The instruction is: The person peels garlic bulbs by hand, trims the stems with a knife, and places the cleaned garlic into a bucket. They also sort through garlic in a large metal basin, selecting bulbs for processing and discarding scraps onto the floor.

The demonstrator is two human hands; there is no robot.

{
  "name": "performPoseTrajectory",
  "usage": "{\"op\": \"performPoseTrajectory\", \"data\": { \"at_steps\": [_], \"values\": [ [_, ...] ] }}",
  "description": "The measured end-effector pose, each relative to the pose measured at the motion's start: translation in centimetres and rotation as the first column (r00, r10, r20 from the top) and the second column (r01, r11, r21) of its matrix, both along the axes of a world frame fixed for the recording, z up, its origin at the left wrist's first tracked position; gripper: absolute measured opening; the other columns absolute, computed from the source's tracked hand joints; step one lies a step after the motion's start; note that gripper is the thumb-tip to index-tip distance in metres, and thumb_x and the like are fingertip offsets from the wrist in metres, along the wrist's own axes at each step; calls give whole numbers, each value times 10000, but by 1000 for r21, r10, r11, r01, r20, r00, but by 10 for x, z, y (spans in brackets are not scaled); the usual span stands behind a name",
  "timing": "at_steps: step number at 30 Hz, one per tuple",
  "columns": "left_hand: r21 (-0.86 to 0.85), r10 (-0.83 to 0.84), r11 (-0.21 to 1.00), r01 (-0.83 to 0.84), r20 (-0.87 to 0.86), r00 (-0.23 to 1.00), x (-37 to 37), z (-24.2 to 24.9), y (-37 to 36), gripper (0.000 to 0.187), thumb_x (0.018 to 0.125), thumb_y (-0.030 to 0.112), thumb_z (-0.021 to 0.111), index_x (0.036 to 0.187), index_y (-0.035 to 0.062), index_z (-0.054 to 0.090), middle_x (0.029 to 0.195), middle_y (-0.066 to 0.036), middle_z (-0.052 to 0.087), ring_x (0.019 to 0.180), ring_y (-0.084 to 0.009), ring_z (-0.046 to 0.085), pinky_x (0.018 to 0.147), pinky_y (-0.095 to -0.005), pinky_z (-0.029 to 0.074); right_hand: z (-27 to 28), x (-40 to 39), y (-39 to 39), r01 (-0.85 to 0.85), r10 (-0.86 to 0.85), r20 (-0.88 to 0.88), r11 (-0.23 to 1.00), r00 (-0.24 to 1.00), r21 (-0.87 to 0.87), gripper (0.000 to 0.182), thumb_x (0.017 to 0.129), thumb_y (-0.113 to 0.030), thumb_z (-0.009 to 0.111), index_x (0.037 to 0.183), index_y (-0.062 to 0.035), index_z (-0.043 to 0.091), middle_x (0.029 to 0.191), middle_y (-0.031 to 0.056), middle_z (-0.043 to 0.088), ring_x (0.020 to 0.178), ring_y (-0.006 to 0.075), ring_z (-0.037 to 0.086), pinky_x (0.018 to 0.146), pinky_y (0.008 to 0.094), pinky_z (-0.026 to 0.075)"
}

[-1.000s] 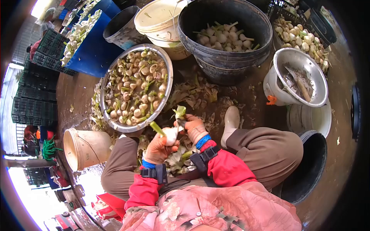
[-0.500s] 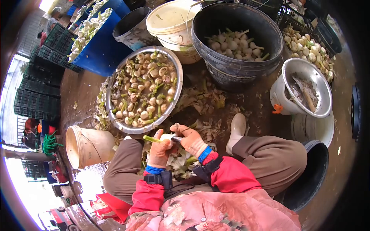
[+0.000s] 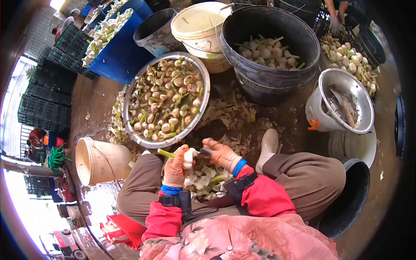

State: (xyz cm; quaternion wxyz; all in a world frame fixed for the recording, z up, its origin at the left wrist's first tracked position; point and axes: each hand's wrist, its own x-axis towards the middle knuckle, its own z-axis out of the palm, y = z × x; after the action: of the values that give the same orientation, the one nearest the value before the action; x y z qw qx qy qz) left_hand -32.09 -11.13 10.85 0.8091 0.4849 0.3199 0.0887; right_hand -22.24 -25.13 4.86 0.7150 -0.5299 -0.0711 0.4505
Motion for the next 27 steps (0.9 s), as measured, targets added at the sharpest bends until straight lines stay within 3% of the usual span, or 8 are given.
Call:
{"op": "performPoseTrajectory", "data": {
  "at_steps": [5, 7, 12, 13, 15, 19, 23, 27],
  "values": [
    [283, -36, 959, 24, 40, 999, 4, -15, -1, 385, 836, 260, 619, 1103, -9, 549, 930, -37, 601, 796, -99, 564, 647, -208, 461, 2, -18, 29, 327, -293, -165, 913, 942, 245, 283, 830, 11, 542, 1103, -59, 568, 1011, -2, 559, 837, 97, 537, 667, 231, 479],
    [242, 78, 970, -29, -193, 978, 1, -15, 9, 337, 823, 275, 632, 1062, 43, 589, 916, -14, 604, 757, -80, 558, 589, -195, 451, 30, -8, 16, 420, -364, -241, 873, 900, 248, 259, 822, 22, 541, 1058, -75, 589, 968, 12, 570, 810, 100, 548, 635, 212, 478],
    [-224, 233, 949, -222, 23, 972, -8, -16, 17, 280, 846, 272, 587, 1078, 120, 556, 964, -58, 624, 789, -182, 593, 593, -275, 494, -1, 28, -7, 717, -556, -470, 626, 686, 306, 306, 756, 103, 522, 998, -73, 586, 960, 69, 574, 767, 178, 582, 595, 240, 527],
    [-221, 230, 950, -219, 26, 973, -7, -15, 19, 280, 846, 272, 587, 1078, 120, 556, 964, -58, 624, 789, -182, 593, 593, -275, 494, -6, 32, -13, 657, -545, -439, 738, 714, 153, 286, 751, 80, 547, 996, -60, 591, 964, 50, 578, 813, 172, 576, 671, 255, 513],
    [-192, 183, 965, -176, 23, 983, -8, -16, 20, 290, 844, 269, 588, 1101, 142, 543, 995, -67, 620, 825, -200, 591, 599, -281, 499, -4, 22, -9, 365, -343, 308, 931, 887, -13, 287, 746, 56, 566, 1014, -44, 588, 988, 37, 580, 868, 152, 567, 770, 253, 469],
    [-1, 234, 972, -235, -99, 967, 5, -16, 0, 271, 838, 240, 602, 1060, 91, 565, 941, -63, 624, 794, -176, 597, 594, -278, 490, -2, -14, 23, 423, -352, 696, 903, 626, 76, 376, 705, -1, 589, 1064, -110, 570, 1057, 116, 571, 937, 273, 569, 813, 332, 452],
    [373, 158, 921, -110, -103, 982, 6, -20, -26, 265, 811, 173, 633, 1029, 32, 578, 850, -46, 629, 734, -146, 606, 600, -267, 510, -5, -18, 25, 406, -91, 717, 870, 691, -280, 303, 770, -69, 541, 1061, -150, 566, 1044, 122, 575, 947, 299, 564, 817, 347, 450],
    [230, 62, 972, -57, -14, 998, -1, -20, -22, 265, 824, 164, 614, 1036, 15, 560, 902, -66, 626, 803, -175, 618, 648, -296, 537, -47, -5, 29, 599, -567, 343, 801, 749, 15, 233, 789, 16, 497, 982, -73, 592, 939, 95, 612, 898, 243, 574, 804, 296, 440]
  ]
}}
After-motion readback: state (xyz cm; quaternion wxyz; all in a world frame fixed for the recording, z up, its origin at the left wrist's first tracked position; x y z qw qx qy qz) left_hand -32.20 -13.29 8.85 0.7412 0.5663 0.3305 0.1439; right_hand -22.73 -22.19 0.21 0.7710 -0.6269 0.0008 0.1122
